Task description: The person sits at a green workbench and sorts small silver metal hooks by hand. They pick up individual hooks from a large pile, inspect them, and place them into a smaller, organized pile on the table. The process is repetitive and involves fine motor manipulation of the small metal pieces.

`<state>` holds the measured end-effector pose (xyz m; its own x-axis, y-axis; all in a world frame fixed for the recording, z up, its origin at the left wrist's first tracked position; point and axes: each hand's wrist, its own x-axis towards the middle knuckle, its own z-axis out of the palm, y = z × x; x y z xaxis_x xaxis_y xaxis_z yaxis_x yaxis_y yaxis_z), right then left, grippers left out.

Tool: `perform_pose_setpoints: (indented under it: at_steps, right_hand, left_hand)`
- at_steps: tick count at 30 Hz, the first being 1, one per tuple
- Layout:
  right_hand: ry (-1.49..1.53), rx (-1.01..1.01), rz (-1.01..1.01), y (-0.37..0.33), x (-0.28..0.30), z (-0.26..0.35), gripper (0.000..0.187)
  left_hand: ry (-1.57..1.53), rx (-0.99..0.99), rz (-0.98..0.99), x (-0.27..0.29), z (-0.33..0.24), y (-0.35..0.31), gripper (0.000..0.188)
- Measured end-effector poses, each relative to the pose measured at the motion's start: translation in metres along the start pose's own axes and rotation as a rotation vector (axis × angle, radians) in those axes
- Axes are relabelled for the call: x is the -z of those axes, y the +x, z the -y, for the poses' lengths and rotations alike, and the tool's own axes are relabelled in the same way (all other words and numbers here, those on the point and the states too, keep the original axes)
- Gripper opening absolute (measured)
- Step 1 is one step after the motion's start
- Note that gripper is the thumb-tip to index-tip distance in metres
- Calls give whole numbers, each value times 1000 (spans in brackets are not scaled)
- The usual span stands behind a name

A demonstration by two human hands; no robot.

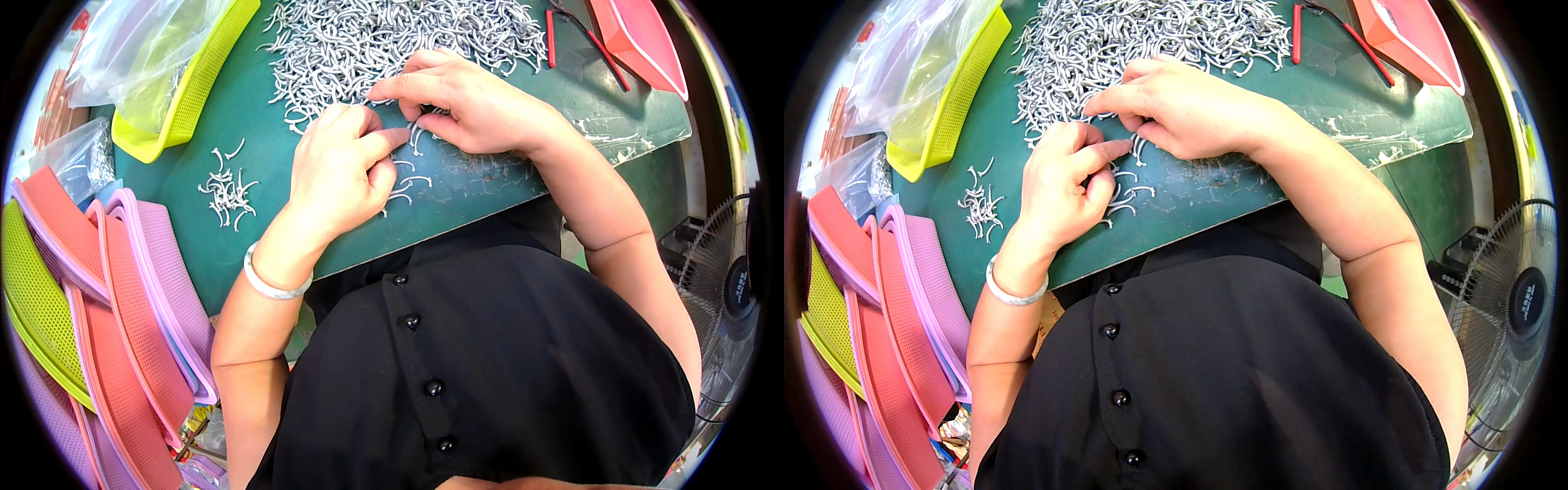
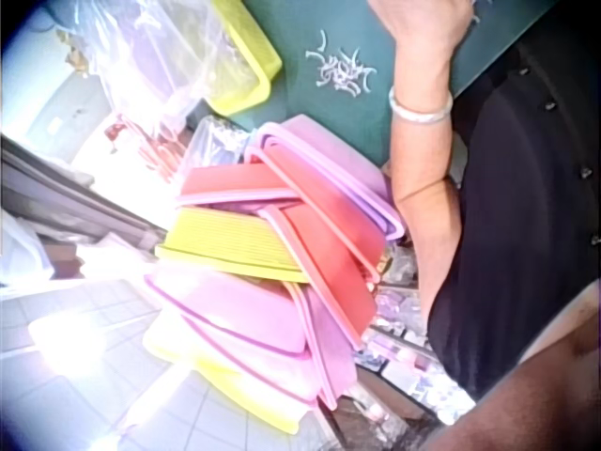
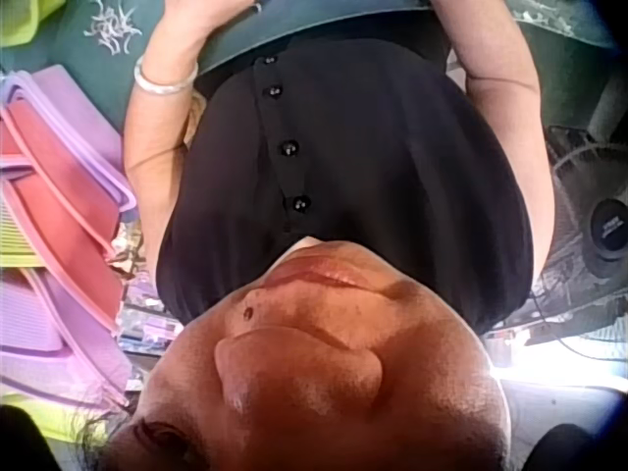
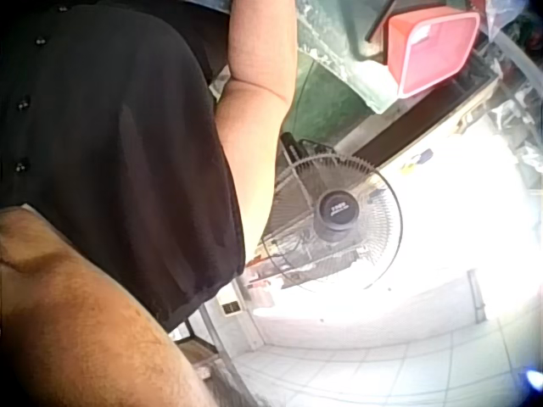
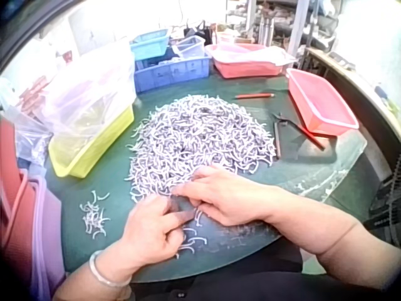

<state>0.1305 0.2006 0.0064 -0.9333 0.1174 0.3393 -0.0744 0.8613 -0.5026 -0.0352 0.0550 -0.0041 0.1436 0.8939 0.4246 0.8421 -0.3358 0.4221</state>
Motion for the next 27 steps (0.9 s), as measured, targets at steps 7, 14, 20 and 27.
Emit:
perform_pose_setpoints:
  at_steps: [7,14,20,27]
  right_hand:
    - [33,-40,1,1,5,2,53]
    - [45,-44,16,1,2,-2,59]
    - [44,-12,73,-1,8,-1,65]
    - [49,5,89,-2,12,-1,61]
  left_hand:
    - [-9,-2,0,1,0,0,33]
    - [-20,7,11,1,1,0,33]
    - [-26,6,-5,0,4,-1,33]
    - [-32,15,5,1,4,-1,32]
